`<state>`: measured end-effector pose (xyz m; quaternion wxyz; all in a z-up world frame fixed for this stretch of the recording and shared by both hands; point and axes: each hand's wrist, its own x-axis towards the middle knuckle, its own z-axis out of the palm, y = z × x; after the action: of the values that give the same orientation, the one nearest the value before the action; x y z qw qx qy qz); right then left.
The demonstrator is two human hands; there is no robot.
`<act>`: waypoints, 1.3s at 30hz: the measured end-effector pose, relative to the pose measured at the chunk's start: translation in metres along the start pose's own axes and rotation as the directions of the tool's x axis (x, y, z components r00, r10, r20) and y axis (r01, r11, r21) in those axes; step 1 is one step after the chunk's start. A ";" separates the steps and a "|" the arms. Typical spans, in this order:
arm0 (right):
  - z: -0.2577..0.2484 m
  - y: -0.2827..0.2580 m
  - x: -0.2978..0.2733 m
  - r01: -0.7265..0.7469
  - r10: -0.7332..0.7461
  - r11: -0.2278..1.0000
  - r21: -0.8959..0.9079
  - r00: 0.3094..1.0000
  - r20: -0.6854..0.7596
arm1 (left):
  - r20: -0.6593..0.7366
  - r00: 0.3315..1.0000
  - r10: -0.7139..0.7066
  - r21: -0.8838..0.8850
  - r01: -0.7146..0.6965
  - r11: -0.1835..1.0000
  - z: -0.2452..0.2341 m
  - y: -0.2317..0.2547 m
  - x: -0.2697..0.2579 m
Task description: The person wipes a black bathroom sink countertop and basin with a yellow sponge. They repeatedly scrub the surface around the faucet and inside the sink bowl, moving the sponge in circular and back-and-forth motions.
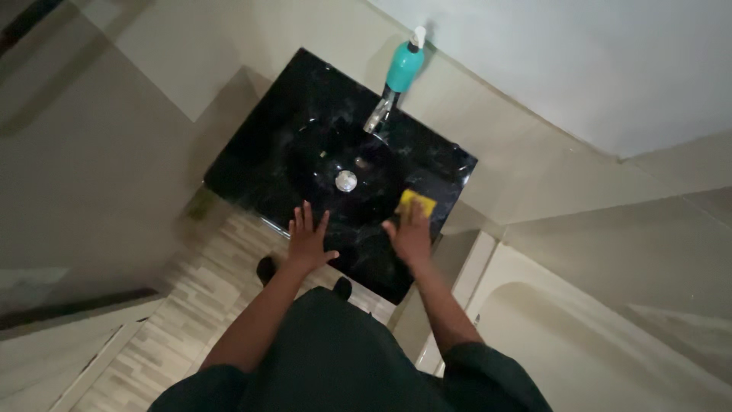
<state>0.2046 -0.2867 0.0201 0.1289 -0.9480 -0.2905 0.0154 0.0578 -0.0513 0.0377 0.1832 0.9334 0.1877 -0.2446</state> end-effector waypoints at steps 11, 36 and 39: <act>0.021 -0.179 -0.014 0.191 -0.191 0.981 0.041 0.891 0.412 | -0.378 0.924 -0.054 -0.332 -0.081 0.940 0.047 -0.070 0.023; 0.078 -0.331 0.019 0.206 -0.208 0.978 0.039 0.931 0.300 | -0.431 0.895 0.114 -0.341 -0.278 0.898 -0.060 -0.244 0.047; 0.090 -0.337 0.046 0.298 -0.292 0.954 -0.015 0.942 0.164 | -0.409 0.900 0.153 -0.396 -0.326 0.859 -0.089 -0.245 0.023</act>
<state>0.0492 0.0290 0.0210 0.0873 -0.8918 -0.4389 0.0664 0.0038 0.2044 0.0367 0.3880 0.9092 0.1506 0.0083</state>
